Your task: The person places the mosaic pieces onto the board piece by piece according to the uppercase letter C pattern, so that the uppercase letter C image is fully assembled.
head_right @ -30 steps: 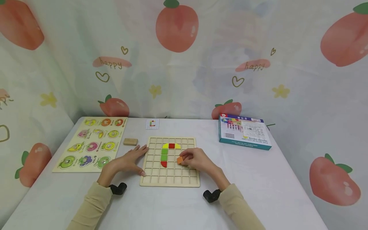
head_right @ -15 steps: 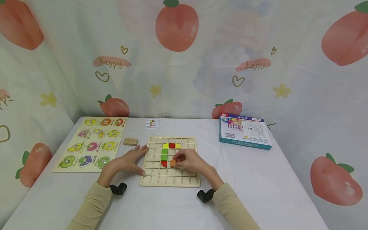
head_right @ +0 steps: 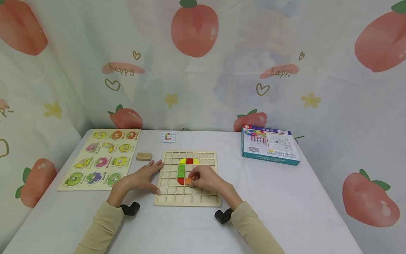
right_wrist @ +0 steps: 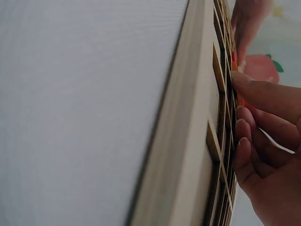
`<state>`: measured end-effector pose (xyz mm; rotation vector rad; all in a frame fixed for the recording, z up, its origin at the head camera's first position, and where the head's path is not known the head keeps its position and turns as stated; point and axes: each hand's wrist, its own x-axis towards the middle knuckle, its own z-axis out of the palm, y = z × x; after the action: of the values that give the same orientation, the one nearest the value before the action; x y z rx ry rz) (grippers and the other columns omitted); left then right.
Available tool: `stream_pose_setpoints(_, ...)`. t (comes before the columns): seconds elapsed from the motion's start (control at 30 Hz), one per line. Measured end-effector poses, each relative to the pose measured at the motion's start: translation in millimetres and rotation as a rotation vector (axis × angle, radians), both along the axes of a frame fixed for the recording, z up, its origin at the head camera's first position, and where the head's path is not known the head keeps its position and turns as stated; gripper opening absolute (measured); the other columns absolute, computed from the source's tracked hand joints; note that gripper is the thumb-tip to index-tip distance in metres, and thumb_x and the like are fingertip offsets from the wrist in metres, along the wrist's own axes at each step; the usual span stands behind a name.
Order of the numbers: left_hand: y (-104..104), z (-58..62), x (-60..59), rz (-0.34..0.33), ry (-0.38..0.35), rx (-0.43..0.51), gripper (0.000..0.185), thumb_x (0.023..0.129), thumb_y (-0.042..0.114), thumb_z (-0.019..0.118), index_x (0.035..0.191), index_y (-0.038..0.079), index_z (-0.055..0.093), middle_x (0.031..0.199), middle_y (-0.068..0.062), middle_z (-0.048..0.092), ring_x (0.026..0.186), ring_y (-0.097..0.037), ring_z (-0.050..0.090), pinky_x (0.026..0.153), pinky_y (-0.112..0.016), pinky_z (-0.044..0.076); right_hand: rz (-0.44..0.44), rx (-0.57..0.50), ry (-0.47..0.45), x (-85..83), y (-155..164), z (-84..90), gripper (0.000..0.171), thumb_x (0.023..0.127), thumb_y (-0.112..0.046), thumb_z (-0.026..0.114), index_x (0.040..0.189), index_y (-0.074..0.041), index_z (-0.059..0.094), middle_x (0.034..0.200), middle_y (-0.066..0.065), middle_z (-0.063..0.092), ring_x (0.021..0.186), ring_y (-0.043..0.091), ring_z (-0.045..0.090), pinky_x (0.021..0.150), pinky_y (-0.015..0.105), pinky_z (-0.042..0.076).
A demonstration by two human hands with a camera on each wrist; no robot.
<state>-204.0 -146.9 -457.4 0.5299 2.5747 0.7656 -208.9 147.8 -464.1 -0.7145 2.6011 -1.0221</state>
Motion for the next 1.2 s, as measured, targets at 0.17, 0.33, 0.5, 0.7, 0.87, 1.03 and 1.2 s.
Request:
stream_pose_setpoints(0.17,0.4,0.8,0.4,0.000,-0.003,0.009,0.110,0.076,0.030,0.092,0.162,0.003,0.029,0.172,-0.013,0.018,0.160,-0.040,0.004,0.130,-0.058,0.007,-0.003,0.020,-0.012,-0.4,-0.8,0.0,0.020,0.085,-0.015,0.085,0.102,-0.010,0.077,0.088,-0.004,0.066,0.081,0.011,0.057,0.071,0.021,0.051)
stream_pose_setpoints(0.33,1.1,-0.9,0.9,0.013,-0.009,0.008,0.110,0.075,0.030,0.092,0.162,0.003,0.029,0.172,-0.012,0.018,0.160,-0.039,0.004,0.130,-0.058,0.007,0.008,0.004,-0.010,1.4,5.1,0.6,0.022,0.086,-0.015,0.084,0.107,-0.010,0.076,0.090,-0.004,0.067,0.082,0.011,0.059,0.073,0.020,0.053)
stream_pose_setpoints(0.5,1.9,-0.7,1.8,0.022,-0.014,0.009,0.111,0.075,0.030,0.092,0.162,0.004,0.029,0.172,-0.012,0.018,0.160,-0.039,0.004,0.130,-0.058,0.007,-0.031,-0.004,0.004,4.7,16.7,3.7,0.020,0.090,-0.012,0.079,0.110,-0.011,0.076,0.092,-0.005,0.066,0.084,0.014,0.057,0.073,0.020,0.052)
stream_pose_setpoints(0.7,1.8,-0.1,2.1,0.024,-0.012,0.001,0.110,0.075,0.030,0.092,0.161,0.004,0.030,0.172,-0.012,0.019,0.160,-0.039,0.005,0.130,-0.058,0.008,-0.057,0.009,0.029,7.7,34.5,6.7,0.020,0.090,-0.012,0.077,0.110,-0.011,0.076,0.094,-0.004,0.066,0.086,0.015,0.056,0.072,0.021,0.050)
stream_pose_setpoints(0.87,1.2,0.4,1.9,0.025,-0.013,-0.002,0.110,0.075,0.030,0.092,0.161,0.003,0.030,0.172,-0.012,0.019,0.160,-0.040,0.005,0.130,-0.058,0.008,-0.080,0.020,0.029,10.4,48.4,6.8,0.019,0.090,-0.013,0.078,0.109,-0.011,0.076,0.092,-0.004,0.065,0.085,0.015,0.055,0.071,0.021,0.049)
stream_pose_setpoints(1.03,1.4,0.8,2.3,0.030,-0.016,-0.010,0.111,0.075,0.031,0.092,0.162,0.005,0.029,0.173,-0.011,0.018,0.160,-0.038,0.004,0.130,-0.058,0.007,-0.113,0.026,0.023,13.5,60.1,8.1,0.019,0.090,-0.012,0.079,0.108,-0.010,0.075,0.090,-0.003,0.065,0.084,0.016,0.055,0.067,0.021,0.049)
stream_pose_setpoints(1.2,2.2,0.1,2.3,0.025,-0.010,-0.005,0.111,0.075,0.031,0.092,0.162,0.005,0.029,0.173,-0.011,0.018,0.160,-0.039,0.005,0.130,-0.058,0.008,-0.152,0.021,-0.021,14.3,72.5,7.4,0.015,0.091,-0.012,0.077,0.105,-0.010,0.074,0.086,-0.001,0.063,0.078,0.016,0.056,0.061,0.022,0.052)
